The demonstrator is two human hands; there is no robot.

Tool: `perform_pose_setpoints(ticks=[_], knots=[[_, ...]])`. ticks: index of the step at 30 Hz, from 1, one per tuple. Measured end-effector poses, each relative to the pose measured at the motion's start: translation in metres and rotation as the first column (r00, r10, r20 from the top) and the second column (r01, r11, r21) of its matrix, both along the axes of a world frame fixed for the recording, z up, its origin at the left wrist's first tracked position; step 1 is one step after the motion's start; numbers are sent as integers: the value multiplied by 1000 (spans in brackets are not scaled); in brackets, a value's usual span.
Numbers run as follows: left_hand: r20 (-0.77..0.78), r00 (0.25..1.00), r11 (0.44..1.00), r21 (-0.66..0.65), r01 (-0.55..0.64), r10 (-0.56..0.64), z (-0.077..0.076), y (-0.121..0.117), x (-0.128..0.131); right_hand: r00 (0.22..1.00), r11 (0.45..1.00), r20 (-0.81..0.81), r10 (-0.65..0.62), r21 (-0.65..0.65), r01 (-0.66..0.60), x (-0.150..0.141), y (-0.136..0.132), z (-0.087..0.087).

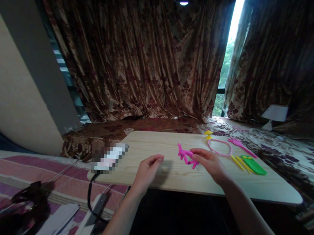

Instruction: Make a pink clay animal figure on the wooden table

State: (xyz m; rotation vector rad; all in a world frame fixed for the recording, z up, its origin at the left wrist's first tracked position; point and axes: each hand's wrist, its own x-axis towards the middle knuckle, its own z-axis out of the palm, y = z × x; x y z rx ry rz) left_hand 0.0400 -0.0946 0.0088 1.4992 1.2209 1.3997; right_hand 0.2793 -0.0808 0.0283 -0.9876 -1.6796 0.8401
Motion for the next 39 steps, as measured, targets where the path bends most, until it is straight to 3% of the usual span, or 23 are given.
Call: perform_pose_setpoints(ticks=[5, 10, 19, 24, 27, 33, 39], knots=[[277, 943, 975, -72, 210, -183, 25, -33, 33, 975, 989, -203, 87, -101, -110, 0, -27, 11], [424, 861, 937, -69, 342, -282, 45, -49, 43, 939, 974, -321, 127, -140, -179, -9, -39, 10], [585, 763, 908, -102, 405, -275, 36, -48, 41, 931, 961, -338, 139, -180, -209, -12, -45, 8], [614, 743, 904, -109, 413, -266, 35, -53, 46, 918, 937, -293, 269, -141, -319, -16, -55, 15], [636, 730, 905, -117, 409, -248, 30, -56, 47, 925, 943, -278, 259, -134, -305, -20, -59, 16], [595, 782, 935, -137, 327, -186, 22, -68, 49, 921, 955, -323, 216, -125, -268, -23, -56, 7], [650, 748, 953, -123, 277, -133, 21, -72, 55, 928, 954, -288, 237, -111, -278, -27, -60, 7]])
